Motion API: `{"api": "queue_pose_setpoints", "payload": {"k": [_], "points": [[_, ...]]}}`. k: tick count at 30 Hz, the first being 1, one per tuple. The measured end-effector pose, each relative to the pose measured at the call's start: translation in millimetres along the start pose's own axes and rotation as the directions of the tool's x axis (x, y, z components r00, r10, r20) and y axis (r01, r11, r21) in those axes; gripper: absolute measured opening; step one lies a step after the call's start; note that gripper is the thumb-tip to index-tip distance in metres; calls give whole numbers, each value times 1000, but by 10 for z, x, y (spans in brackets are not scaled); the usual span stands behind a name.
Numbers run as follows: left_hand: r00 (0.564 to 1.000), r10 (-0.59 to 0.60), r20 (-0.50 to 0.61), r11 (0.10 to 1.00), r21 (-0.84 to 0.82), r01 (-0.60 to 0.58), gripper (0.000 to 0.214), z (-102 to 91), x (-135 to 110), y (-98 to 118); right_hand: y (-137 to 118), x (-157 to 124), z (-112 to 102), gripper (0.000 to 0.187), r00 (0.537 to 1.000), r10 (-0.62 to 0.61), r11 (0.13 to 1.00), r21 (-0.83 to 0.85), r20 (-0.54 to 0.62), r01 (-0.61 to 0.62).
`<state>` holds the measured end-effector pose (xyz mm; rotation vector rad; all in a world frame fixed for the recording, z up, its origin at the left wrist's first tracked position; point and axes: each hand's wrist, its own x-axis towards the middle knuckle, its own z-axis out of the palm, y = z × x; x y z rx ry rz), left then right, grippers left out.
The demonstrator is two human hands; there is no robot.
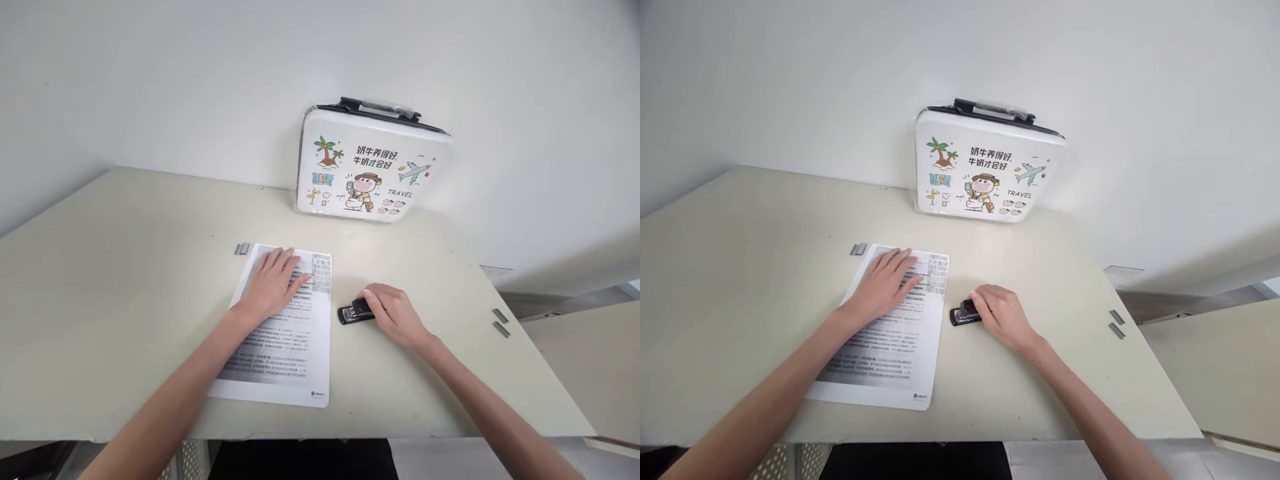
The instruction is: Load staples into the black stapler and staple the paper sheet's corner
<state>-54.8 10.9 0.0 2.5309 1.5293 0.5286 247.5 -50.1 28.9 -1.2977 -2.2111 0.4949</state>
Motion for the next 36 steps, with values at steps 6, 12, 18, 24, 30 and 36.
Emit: {"api": "queue_pose_setpoints", "payload": {"k": [6, 12, 18, 24, 30, 36], "points": [[998, 49, -25, 999, 0, -49, 54, -10, -20, 119, -12, -8, 32, 54, 999, 6, 1000, 3, -41, -6], [1000, 12, -4, 999, -46, -13, 63, 155, -55, 149, -54, -15, 57, 58, 998, 24, 999, -20, -51, -25], [999, 30, -30, 990, -138, -34, 59, 93, -34, 76, -51, -42, 68, 57, 997, 46, 999, -20, -54, -47], [996, 86, -35, 995, -40, -87, 55, -20, -13, 46, -54, -41, 65, 57, 997, 47, 999, -12, -56, -48], [994, 43, -104, 992, -118, -56, 42, 65, 0, 96, -57, -43, 71, 57, 996, 63, 998, -18, -68, -64], [997, -54, -61, 955, -295, 34, 27, 56, 48, 39, -56, -47, 71, 59, 996, 57, 998, -19, -70, -59]]}}
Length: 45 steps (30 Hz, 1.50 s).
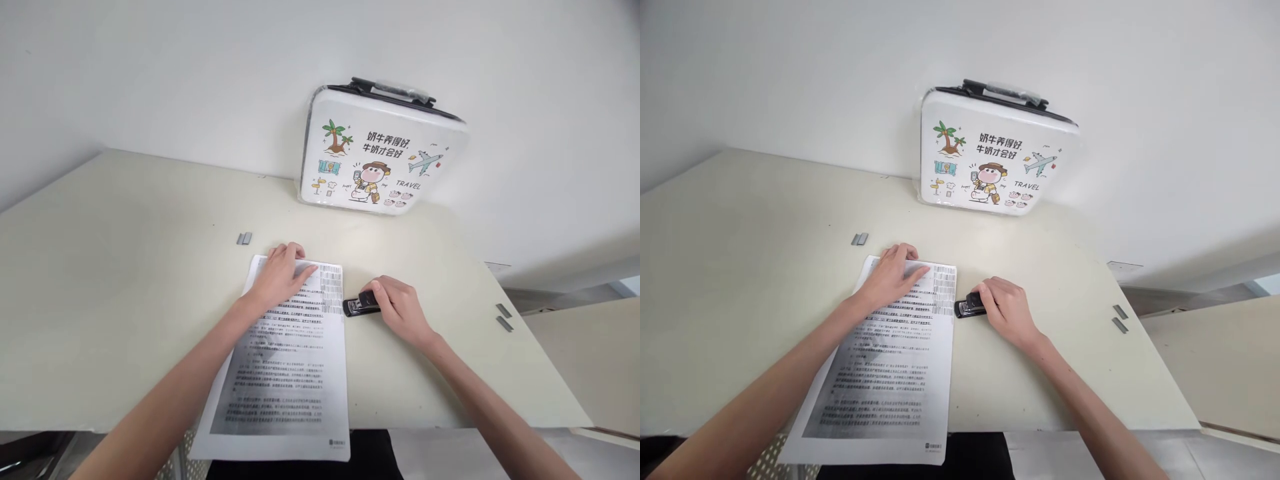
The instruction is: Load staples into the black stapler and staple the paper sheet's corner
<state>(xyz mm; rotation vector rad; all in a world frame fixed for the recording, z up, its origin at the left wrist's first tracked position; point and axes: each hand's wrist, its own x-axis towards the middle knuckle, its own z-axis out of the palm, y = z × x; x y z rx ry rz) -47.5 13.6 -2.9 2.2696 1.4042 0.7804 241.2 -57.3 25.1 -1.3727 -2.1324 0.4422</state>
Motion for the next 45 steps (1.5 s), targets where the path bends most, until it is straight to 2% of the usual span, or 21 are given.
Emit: {"api": "queue_pose_setpoints", "payload": {"k": [5, 8, 11, 15, 18, 21, 23, 26, 28, 34, 45], "points": [[998, -62, 18, 991, -122, 64, 23, -39, 27, -16, -10, 1, -1, 58, 1000, -5, 1000, -3, -7, 5], [994, -110, 12, 986, -127, 111, 24, -22, 42, 5, -13, 1, 3, 57, 1000, -9, 1000, 4, -11, 9], [994, -108, -8, 990, -98, 106, 22, 46, 80, 49, -18, 0, 8, 56, 1000, -6, 1000, 0, -18, 6], [999, -39, -36, 999, -2, 39, 24, 124, 117, 127, -23, -2, 5, 57, 1000, 9, 1000, -7, -11, -9], [994, 102, -46, 994, 53, -99, 31, 106, 62, 191, -29, 7, -27, 56, 999, 21, 1000, 2, 30, -21], [960, 269, 76, 963, -14, -269, 37, 86, -64, 287, -50, 42, -89, 52, 993, 51, 998, 30, 105, -55], [926, 329, 184, 944, -50, -325, 50, 117, -156, 379, -78, 88, -130, 49, 985, 93, 994, 41, 145, -100], [899, 349, 267, 935, -28, -354, 75, 226, -261, 525, -140, 191, -170, 49, 977, 120, 991, 27, 176, -127], [897, 349, 271, 932, 1, -363, 80, 303, -302, 593, -194, 269, -179, 51, 976, 100, 994, 20, 195, -106], [913, 332, 237, 932, 64, -356, 81, 384, -341, 632, -338, 416, -144, 50, 963, 38, 999, -31, 268, -31], [929, 306, 210, 940, 88, -330, 74, 450, -369, 647, -374, 418, -27, 54, 944, 61, 991, -133, 323, -18]]}}
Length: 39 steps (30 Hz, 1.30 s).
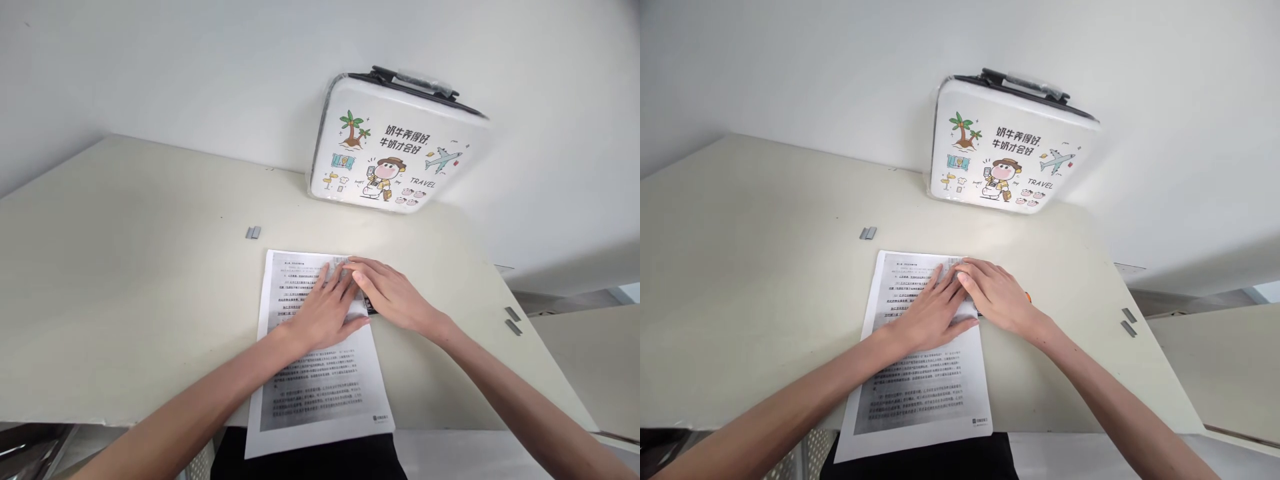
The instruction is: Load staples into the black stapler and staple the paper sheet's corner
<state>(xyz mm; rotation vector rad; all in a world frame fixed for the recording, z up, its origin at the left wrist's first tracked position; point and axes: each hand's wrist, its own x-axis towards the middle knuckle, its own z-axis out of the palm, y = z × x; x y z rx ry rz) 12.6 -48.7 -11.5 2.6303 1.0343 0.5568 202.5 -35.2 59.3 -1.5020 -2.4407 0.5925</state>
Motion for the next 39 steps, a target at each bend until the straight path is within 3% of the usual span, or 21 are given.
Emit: {"api": "queue_pose_setpoints", "payload": {"k": [20, 39], "points": [[1000, -9, 11, 1000, -9, 9, 75, 5, -8, 33, -21, 2, -67, 53, 993, 106, 991, 80, 45, -109], [1000, -26, 1, 1000, 3, 26, 73, 57, -9, 43, -19, 22, 59, 49, 998, 61, 992, -112, 2, -60]]}}
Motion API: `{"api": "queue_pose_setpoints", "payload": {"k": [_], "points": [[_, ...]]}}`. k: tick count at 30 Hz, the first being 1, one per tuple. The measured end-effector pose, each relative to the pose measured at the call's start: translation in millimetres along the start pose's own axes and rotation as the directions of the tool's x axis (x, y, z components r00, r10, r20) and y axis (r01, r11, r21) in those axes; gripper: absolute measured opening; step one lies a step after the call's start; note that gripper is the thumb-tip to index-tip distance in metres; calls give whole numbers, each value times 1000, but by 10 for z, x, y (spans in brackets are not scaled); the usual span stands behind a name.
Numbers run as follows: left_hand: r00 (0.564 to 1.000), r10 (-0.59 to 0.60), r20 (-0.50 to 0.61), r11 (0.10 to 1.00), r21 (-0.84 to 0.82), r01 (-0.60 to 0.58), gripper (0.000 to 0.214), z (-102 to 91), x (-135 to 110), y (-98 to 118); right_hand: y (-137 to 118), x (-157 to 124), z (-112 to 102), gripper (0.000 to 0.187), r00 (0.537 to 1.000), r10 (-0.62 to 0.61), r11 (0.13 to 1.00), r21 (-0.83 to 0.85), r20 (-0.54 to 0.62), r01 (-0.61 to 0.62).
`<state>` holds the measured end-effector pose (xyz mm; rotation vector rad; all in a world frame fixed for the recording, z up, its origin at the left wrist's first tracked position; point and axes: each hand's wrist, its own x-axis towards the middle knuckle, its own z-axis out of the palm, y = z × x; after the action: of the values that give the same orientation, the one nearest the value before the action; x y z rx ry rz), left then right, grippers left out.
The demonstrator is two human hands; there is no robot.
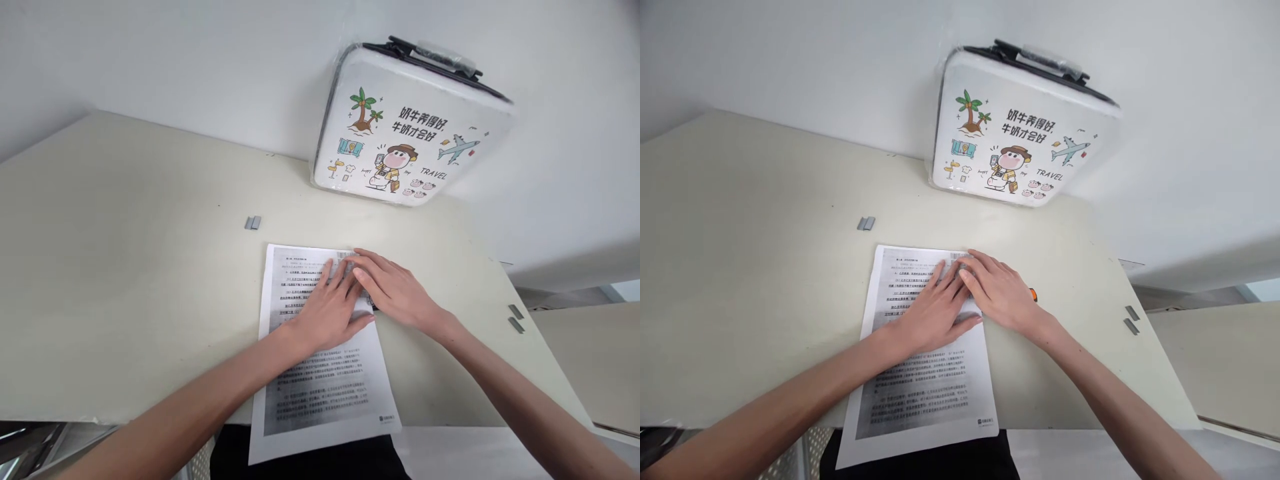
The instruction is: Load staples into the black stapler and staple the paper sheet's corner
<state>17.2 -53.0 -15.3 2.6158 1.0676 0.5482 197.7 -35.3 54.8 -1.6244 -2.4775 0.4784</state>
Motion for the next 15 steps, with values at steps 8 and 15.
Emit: {"api": "queue_pose_setpoints", "payload": {"k": [8, 15], "points": [[1000, 13, -6, 999, 33, -12, 75, 30, -8, -17, -2, 16, 59, 51, 1000, -5, 995, -102, 11, 6], [1000, 9, -11, 999, 33, -9, 75, 25, -10, -28, 4, 50, 115, 52, 999, -40, 981, -190, -7, 37]]}}
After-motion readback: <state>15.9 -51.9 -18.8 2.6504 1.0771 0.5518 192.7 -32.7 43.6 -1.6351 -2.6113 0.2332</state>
